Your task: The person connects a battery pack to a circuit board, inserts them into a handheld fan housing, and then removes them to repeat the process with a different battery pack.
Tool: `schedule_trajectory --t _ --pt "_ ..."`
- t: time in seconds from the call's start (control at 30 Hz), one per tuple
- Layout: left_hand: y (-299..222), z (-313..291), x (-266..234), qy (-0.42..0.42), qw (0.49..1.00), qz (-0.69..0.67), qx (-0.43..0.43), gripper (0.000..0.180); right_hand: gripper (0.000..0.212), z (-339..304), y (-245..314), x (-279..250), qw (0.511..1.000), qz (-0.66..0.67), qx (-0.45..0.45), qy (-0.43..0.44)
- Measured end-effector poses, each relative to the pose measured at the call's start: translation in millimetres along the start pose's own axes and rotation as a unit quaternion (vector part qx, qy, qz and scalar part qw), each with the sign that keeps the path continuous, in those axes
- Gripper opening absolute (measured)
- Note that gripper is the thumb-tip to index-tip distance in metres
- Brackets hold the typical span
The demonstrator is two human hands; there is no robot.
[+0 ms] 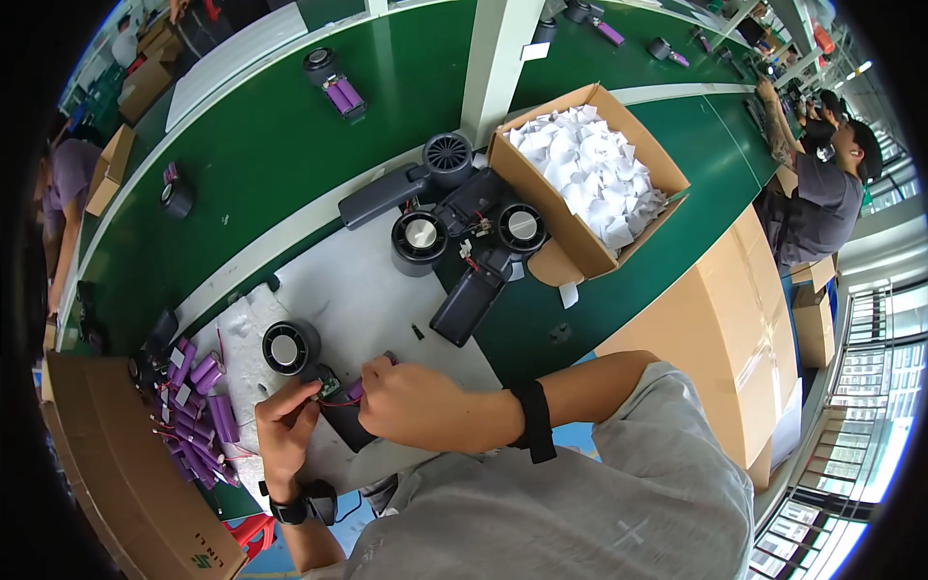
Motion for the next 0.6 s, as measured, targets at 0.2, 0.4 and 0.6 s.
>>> schedule_trajectory --t 0.2,0.4,0.6 --pt "5.4 -1.6 -3.1 0.003 1.0 0.003 0.011 0.035 0.017 0.7 -14.9 -4.4 0.999 0.032 0.024 -0.012" --pt "1.0 -5.1 -0.8 -0.003 1.0 0.027 -0.003 0.038 0.009 -4.0 -63.2 -43.4 0.967 0.183 0.15 -0.097" --pt "0.7 -2.9 -2.1 -0.029 1.0 -0.006 -0.008 0.037 0.016 -98.4 -187.5 -182.5 0.775 -0.178 0.534 -0.287"
Point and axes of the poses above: each hand's wrist, its own z-axis towards the middle knuckle, its own x-axis out of the palm, y = z × x, the point moved 8 cm from there along z, towards the middle knuckle, and after that the axes turned 6 degrees about x, right-handed, at the moved point
